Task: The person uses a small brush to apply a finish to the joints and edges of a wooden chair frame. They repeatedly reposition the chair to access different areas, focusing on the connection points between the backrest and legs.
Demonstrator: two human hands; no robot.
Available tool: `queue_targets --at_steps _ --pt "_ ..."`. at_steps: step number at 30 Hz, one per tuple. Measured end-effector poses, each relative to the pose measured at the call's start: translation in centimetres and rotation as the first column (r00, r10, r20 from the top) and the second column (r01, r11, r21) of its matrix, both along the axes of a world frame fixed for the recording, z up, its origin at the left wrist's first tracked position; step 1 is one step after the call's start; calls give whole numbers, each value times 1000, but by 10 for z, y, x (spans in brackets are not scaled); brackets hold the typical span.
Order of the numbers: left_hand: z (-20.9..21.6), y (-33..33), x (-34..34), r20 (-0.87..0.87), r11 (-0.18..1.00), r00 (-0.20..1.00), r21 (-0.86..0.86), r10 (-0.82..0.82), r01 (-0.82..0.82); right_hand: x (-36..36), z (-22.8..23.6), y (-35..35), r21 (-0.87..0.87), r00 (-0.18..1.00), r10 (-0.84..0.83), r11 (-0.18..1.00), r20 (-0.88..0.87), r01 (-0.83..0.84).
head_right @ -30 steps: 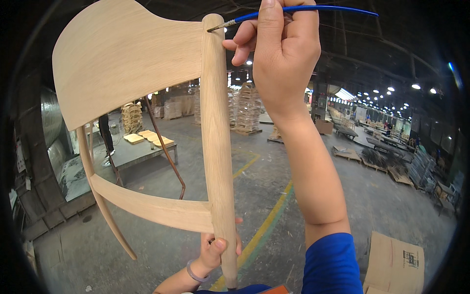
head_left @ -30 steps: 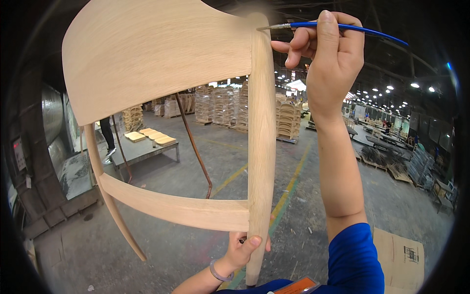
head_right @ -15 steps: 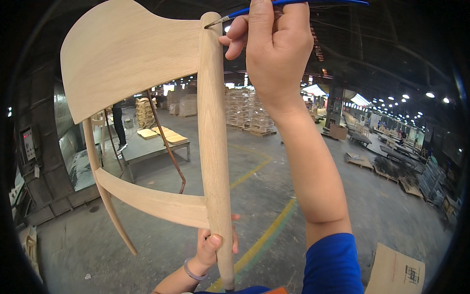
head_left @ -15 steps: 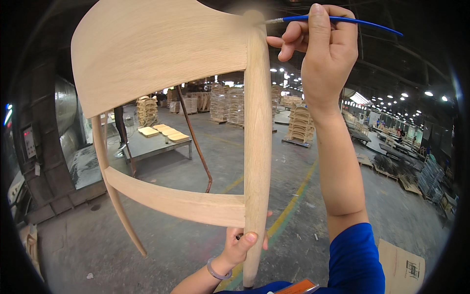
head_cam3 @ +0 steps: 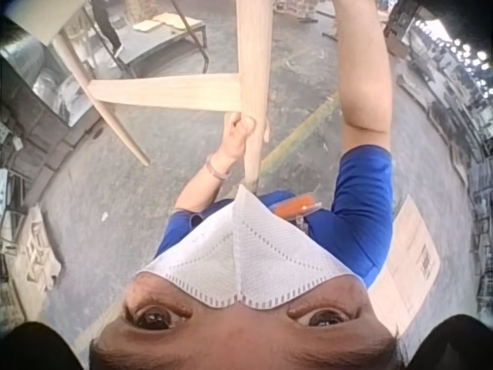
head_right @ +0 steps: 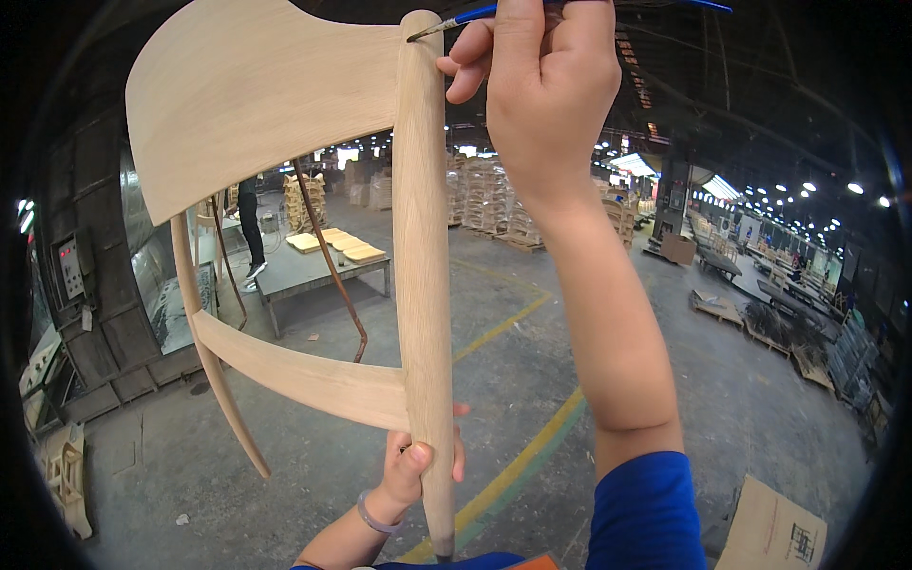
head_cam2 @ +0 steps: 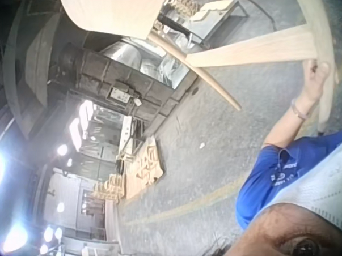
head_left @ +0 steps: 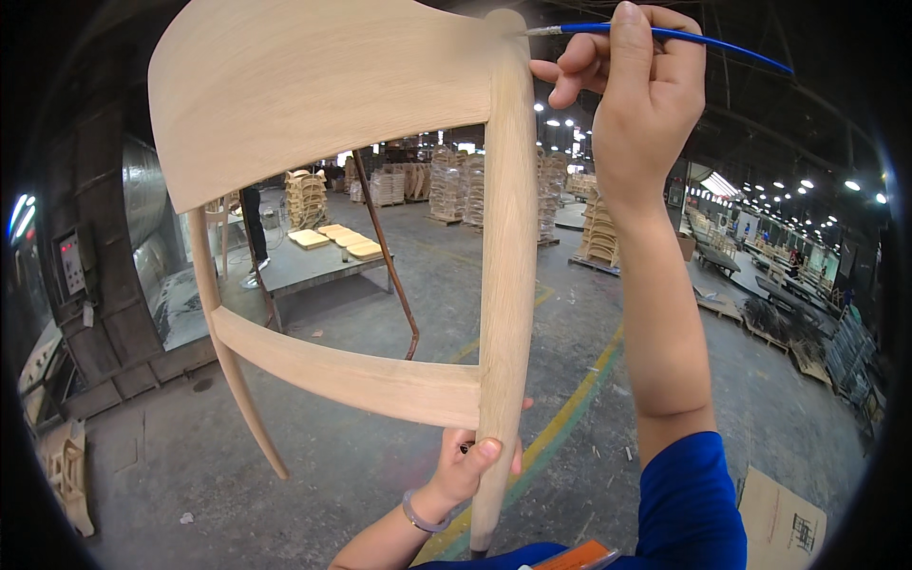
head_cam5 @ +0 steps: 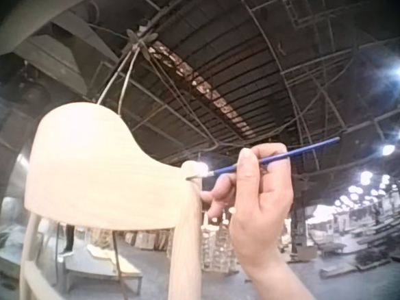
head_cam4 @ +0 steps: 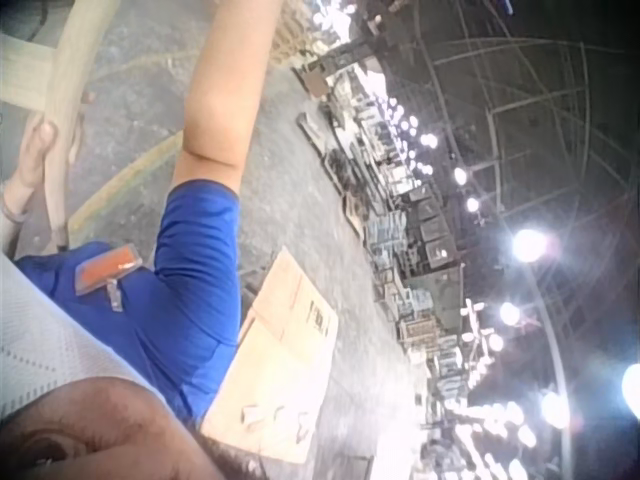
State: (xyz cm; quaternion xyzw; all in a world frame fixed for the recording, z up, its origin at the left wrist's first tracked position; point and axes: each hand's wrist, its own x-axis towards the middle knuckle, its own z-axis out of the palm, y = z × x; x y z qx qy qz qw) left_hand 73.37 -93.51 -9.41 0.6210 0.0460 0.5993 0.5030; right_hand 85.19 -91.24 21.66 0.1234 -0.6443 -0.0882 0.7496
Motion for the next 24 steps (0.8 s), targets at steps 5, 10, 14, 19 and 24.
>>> queue_targets --at_steps 5,10,14,19,24 --pt "0 3 -2 -11 1000 1000 -21 5 -5 3 -3 8 27 996 -61 998 -61 62" --pt "-1 1 -4 -32 999 999 -31 -10 9 12 -5 2 110 967 -255 962 25 251" --pt "-3 -3 -6 -38 999 999 -36 -9 8 5 -8 0 10 991 -114 993 -66 115" --pt "-4 -5 -8 -41 999 999 -31 -31 30 -1 -6 -5 20 990 -127 991 -64 129" --pt "-12 -1 -11 -47 997 996 -12 -72 71 0 -8 -10 51 991 -134 990 -16 134"
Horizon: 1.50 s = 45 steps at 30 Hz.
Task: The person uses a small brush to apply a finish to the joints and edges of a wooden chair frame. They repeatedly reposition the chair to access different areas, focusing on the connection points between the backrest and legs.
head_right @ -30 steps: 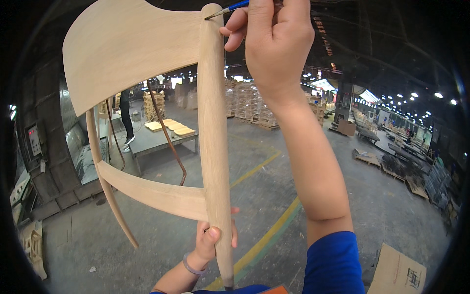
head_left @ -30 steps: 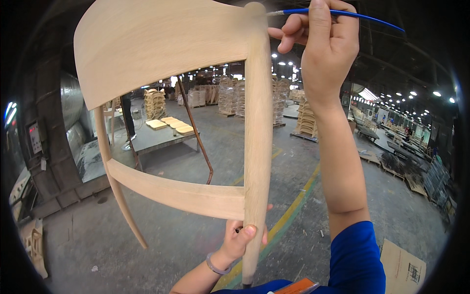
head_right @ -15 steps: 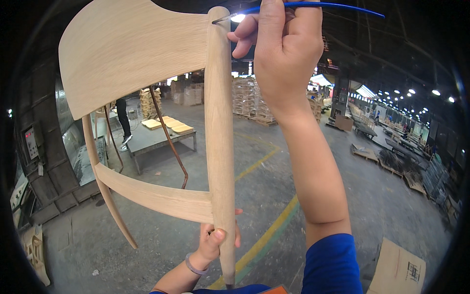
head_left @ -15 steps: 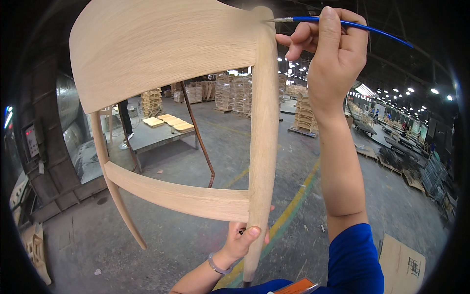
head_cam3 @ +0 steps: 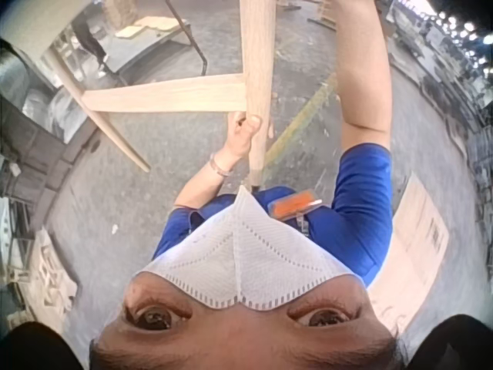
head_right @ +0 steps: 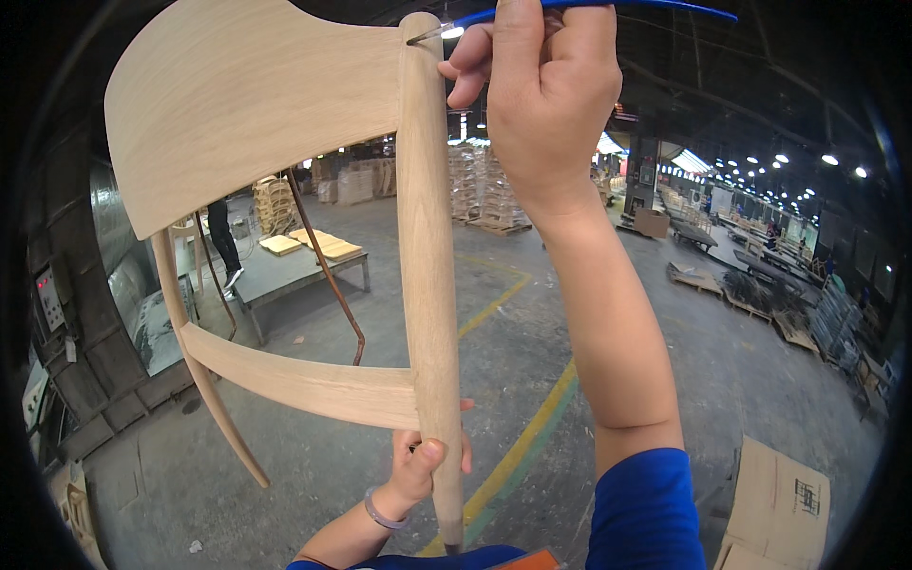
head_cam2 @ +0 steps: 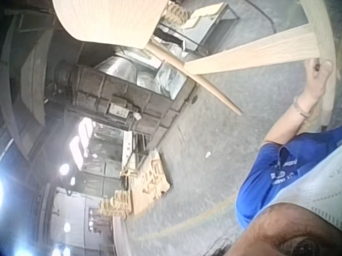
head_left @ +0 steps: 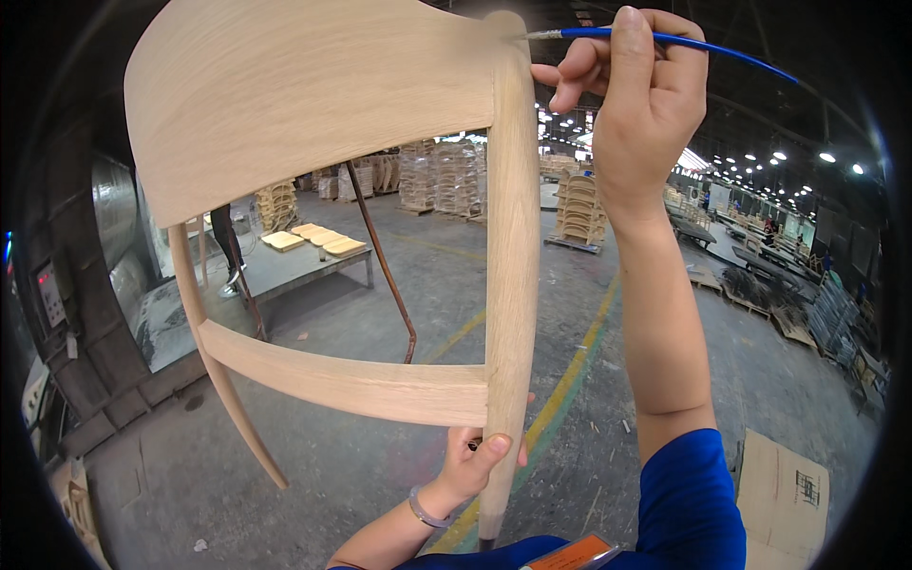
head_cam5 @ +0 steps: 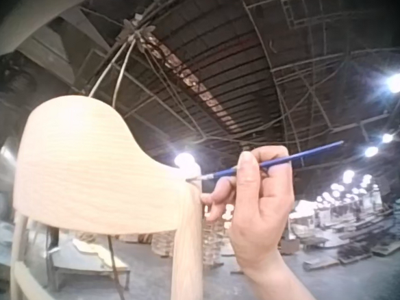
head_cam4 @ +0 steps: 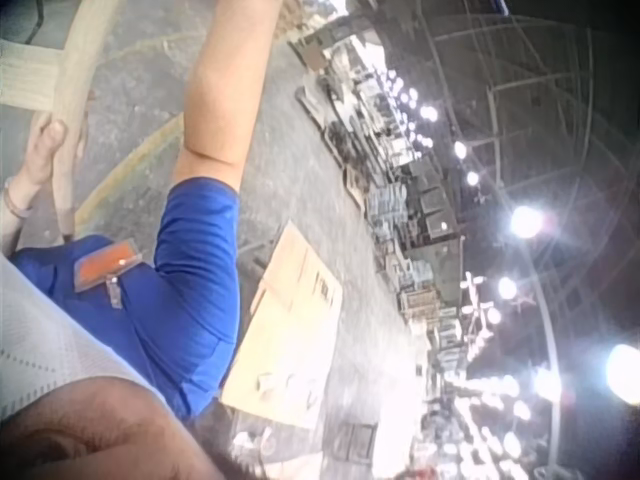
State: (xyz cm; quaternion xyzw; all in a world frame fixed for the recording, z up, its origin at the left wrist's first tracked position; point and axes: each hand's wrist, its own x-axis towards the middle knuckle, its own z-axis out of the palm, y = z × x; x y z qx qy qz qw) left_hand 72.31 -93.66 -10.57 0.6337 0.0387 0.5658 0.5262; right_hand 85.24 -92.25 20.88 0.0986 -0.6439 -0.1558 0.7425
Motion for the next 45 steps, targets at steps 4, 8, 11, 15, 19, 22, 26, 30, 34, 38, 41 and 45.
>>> queue_targets --at_steps 4,8,11,15,19,22,26,30,34,38,41,45 --pt "-6 8 -4 -2 996 997 40 -77 77 10 -2 -1 16 991 -113 994 77 112" --pt "-9 10 -5 -12 996 998 52 -69 70 16 -1 3 33 984 -165 986 67 163" --pt "-9 8 -5 -3 996 997 41 -73 73 17 -2 4 34 985 -157 987 71 155" --pt "-9 8 -5 6 996 997 38 -82 82 16 -4 3 36 986 -160 987 54 158" --pt "-11 10 -6 -9 995 996 43 -94 95 15 -3 3 53 985 -158 987 63 155" --pt "-12 10 -6 -8 994 995 47 -99 100 16 -3 3 69 981 -180 982 67 175" --pt "-11 10 -6 7 995 996 43 -85 85 16 -3 3 77 984 -169 983 51 164" --pt "-9 10 -5 4 995 996 47 -85 85 16 -3 4 76 981 -185 981 55 180" --pt "-6 6 -3 -4 1000 1000 20 -19 19 16 -3 5 88 984 -170 982 56 165" --pt "-2 5 -4 26 995 997 71 -70 68 17 -3 6 85 986 -153 985 62 147" --pt "-1 2 -2 -4 1000 1000 2 22 -22 17 -3 8 78 988 -141 988 60 137" --pt "1 3 0 6 1000 1000 9 24 -24 15 -2 10 76 990 -131 989 54 127"
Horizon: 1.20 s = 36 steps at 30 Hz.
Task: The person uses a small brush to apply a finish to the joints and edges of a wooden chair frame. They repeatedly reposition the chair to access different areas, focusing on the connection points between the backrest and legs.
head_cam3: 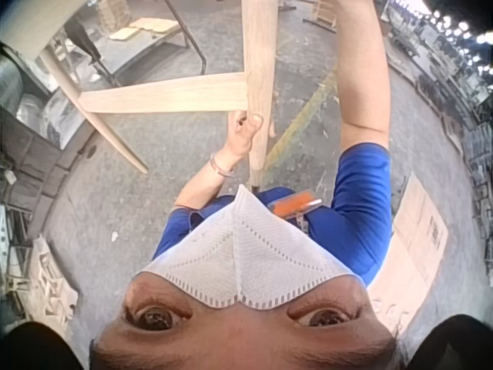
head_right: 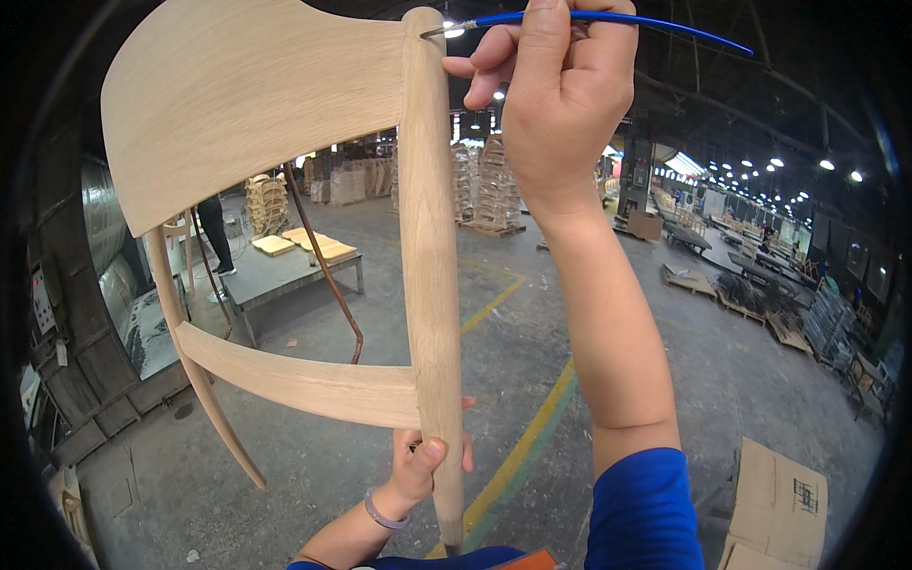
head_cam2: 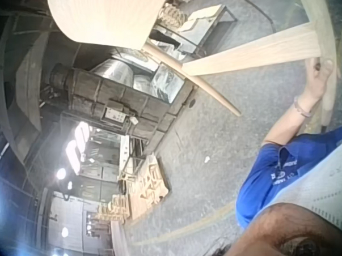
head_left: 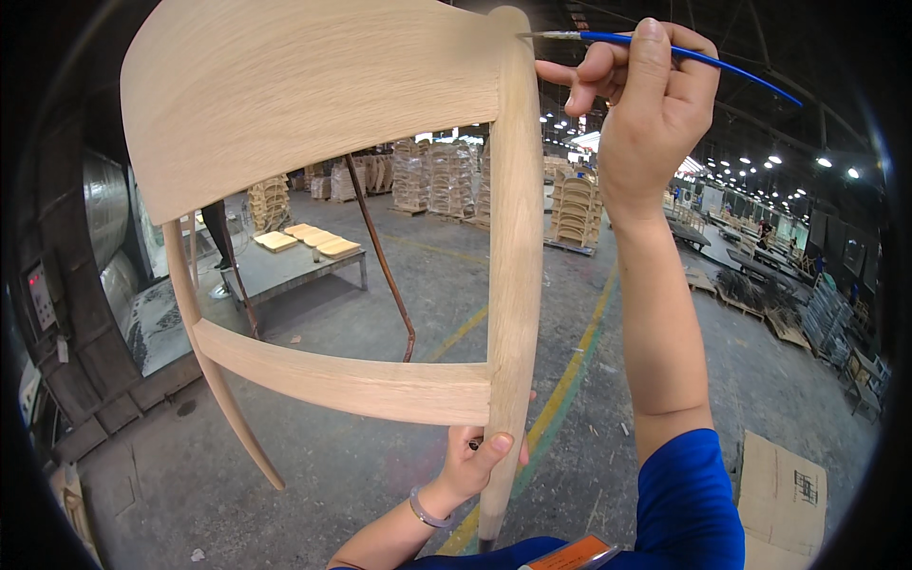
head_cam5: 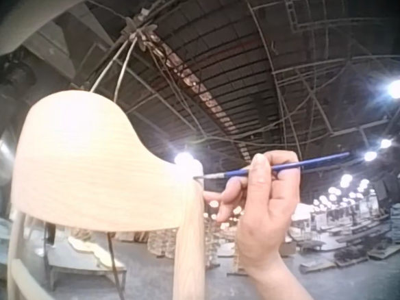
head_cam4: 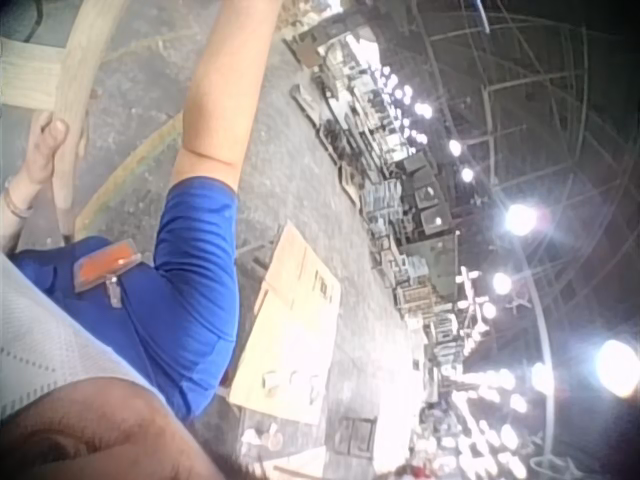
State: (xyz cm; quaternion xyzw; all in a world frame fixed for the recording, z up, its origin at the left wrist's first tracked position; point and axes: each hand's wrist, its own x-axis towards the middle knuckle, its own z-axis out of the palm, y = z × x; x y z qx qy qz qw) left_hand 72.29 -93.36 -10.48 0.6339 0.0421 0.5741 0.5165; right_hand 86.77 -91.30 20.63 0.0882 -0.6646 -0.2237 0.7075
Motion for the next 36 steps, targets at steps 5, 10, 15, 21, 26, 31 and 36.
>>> queue_targets --at_steps 5,10,15,21,26,31,36 --pt "2 1 0 -7 1000 1000 6 0 0 -2 1 1 1 1000 12 1000 1 -12" --pt "3 -1 1 10 1000 1000 -12 6 -6 -4 -2 1 -19 1000 20 1000 -16 -21" --pt "4 -1 0 15 1000 1000 -19 23 -23 -6 -6 2 -4 989 149 989 2 -149" --pt "-19 20 -4 7 997 997 28 75 -75 23 -68 1 -63 961 177 979 -212 -194" --pt "-94 44 -5 -11 969 972 88 233 -231 85 -276 -14 -539 821 -338 841 -461 43" --pt "-144 101 -49 -244 826 790 159 563 -540 125 -478 -78 -877 545 -689 349 -479 -329" --pt "-174 149 -72 -260 809 771 88 581 -581 171 -595 -255 -889 121 -988 32 -98 -458"
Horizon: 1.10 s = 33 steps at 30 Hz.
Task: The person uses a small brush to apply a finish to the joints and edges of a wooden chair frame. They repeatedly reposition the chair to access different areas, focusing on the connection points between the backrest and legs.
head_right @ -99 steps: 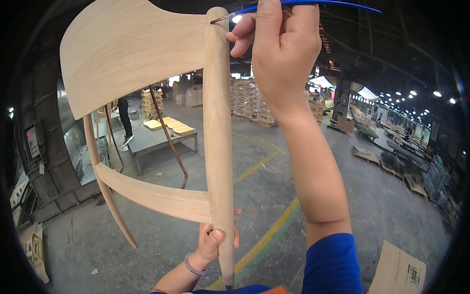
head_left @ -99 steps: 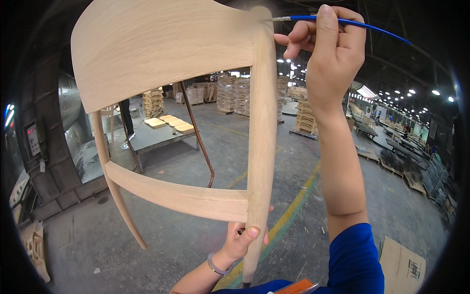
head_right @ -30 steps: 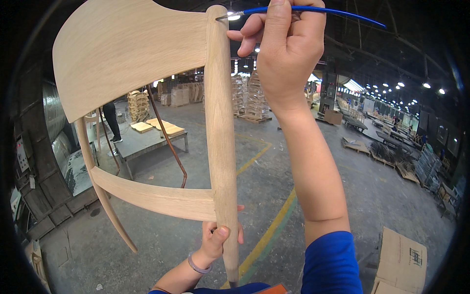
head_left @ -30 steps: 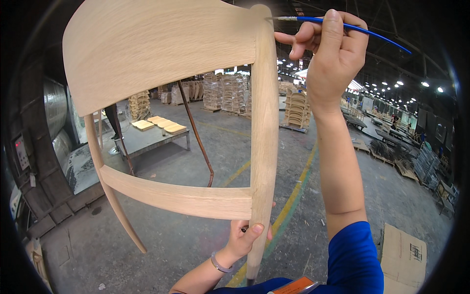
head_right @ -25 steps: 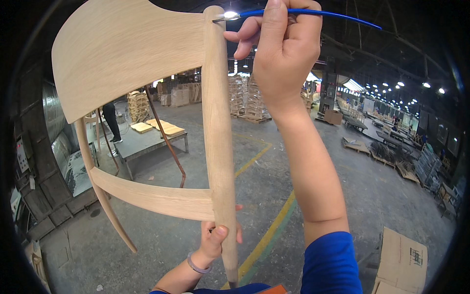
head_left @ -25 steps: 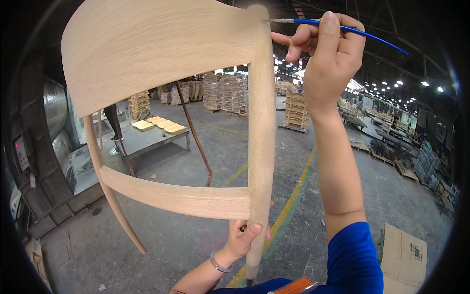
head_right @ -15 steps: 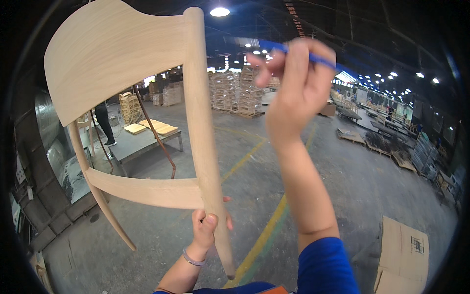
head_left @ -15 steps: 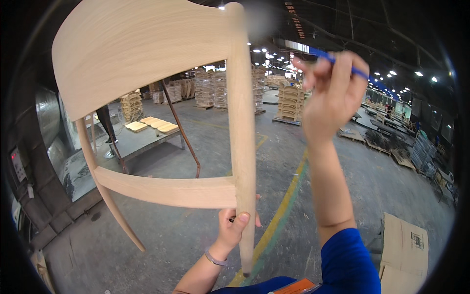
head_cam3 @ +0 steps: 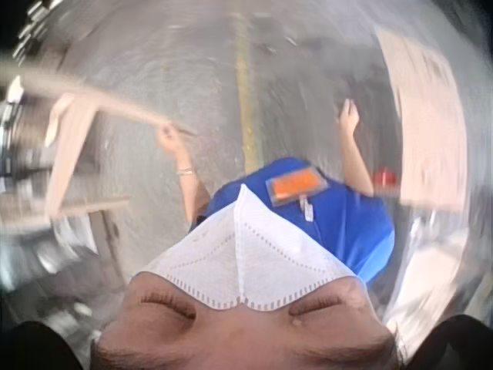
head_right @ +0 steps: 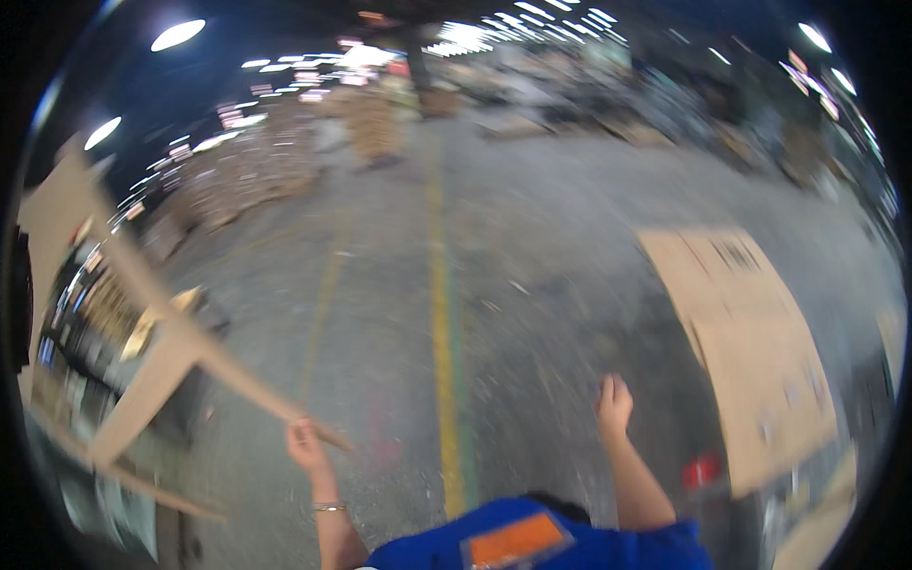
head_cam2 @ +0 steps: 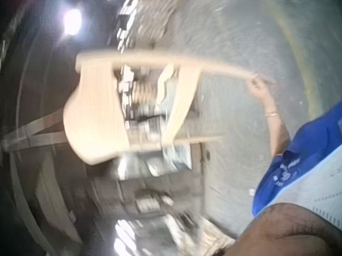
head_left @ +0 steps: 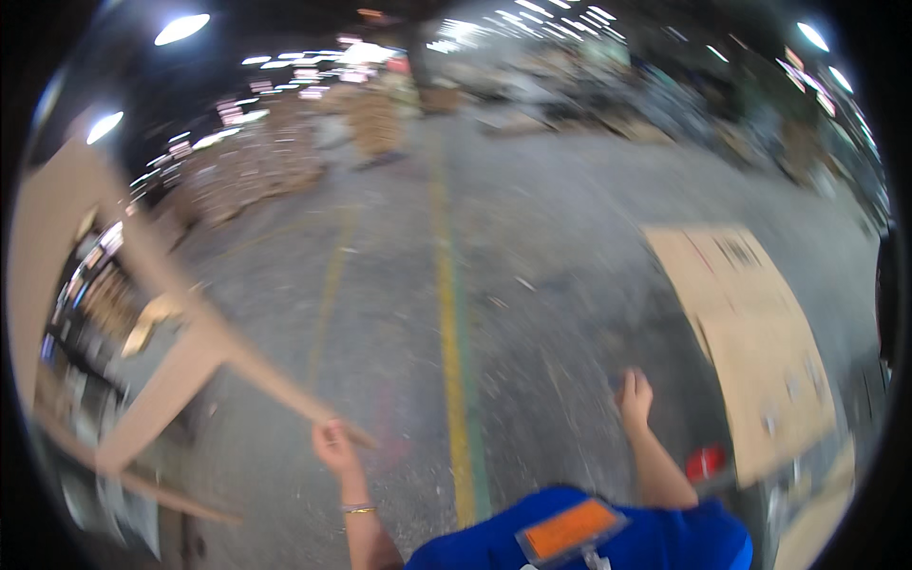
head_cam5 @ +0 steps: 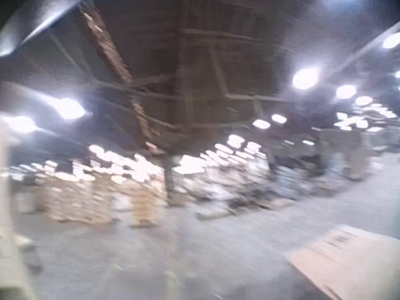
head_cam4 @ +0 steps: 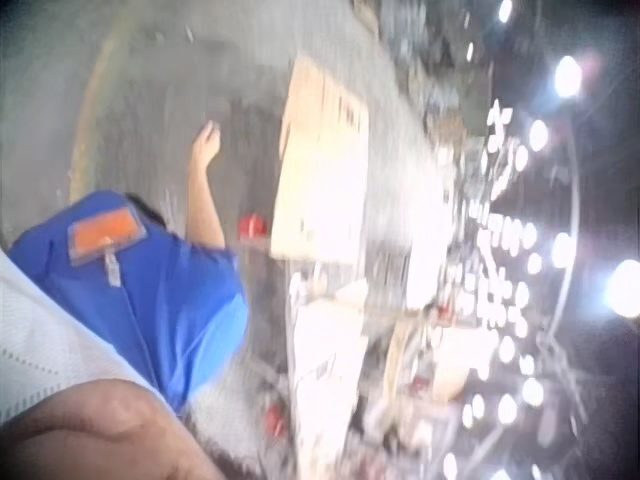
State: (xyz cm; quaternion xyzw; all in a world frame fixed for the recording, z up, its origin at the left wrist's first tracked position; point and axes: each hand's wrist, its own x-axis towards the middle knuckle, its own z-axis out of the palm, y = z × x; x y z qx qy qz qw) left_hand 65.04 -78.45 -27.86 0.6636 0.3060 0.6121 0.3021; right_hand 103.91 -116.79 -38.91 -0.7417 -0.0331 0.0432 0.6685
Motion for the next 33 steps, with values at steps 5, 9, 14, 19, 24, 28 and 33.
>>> queue_targets --at_steps 5,9,14,19,24,28,33 --pt "29 12 -29 -218 961 961 -183 168 -210 -4 -82 -187 4 534 -844 534 -55 845" --pt "32 -14 -49 -123 964 957 82 261 -253 -67 -100 -332 164 104 -939 52 -327 985" --pt "-5 -33 -61 -118 914 907 99 405 -395 -121 -108 -462 127 -296 -892 -356 -343 926" --pt "-31 -42 -80 -171 805 798 284 578 -521 -138 -111 -599 303 -433 -793 -577 -428 758" --pt "-27 -97 -85 -247 794 780 400 575 -458 -131 -118 -728 448 -250 -900 -399 -356 800" --pt "-8 -138 -85 -309 851 806 335 505 -405 -100 -125 -796 200 -1 -995 -22 -104 979" --pt "8 -169 -85 -358 875 802 275 478 -399 -66 -136 -841 -504 160 -977 66 144 861"
